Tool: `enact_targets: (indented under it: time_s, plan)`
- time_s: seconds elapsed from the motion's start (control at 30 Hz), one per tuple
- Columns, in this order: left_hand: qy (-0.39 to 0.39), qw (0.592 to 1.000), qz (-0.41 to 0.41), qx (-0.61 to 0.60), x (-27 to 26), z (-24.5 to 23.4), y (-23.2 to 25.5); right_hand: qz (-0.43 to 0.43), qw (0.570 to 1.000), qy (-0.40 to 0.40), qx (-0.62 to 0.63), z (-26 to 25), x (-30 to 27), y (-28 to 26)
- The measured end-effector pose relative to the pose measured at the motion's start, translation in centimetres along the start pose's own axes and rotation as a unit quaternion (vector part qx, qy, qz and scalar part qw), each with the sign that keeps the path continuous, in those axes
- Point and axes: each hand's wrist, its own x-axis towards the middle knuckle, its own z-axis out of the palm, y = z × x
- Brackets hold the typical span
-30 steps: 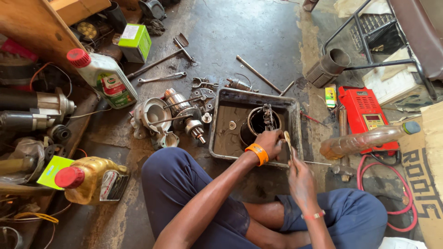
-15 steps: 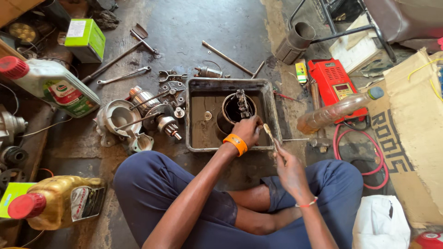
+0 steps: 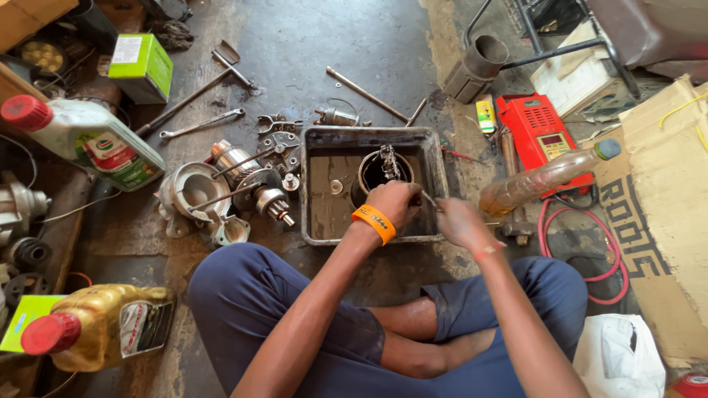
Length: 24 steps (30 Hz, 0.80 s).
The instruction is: The person scrubs a cylindrical mechanical part with a brush inside a metal tray filled with liquid. The person rotates the part to clean different sides and continues scrubbing until the end of the clip.
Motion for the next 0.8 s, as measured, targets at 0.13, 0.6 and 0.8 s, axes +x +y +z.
enact_targets:
  time_s: [0.13, 0.6, 0.8]
  plan:
    - [0.009, 0.999, -0.038, -0.008, 0.3, -0.4, -0.9, -0.016, 1.000, -0.007, -0.005, 2.1, 2.8, -0.5]
    - [0.126, 0.923, -0.154, -0.329, 0.3, 5.0, -2.9, 0.034, 0.935, 0.066, 0.347, -2.0, -9.1, -4.6]
    - [0.149, 0.947, -0.125, -0.255, 0.1, 5.6, -3.6, -0.058, 0.949, 0.147, 0.272, 0.0, -7.6, -6.2]
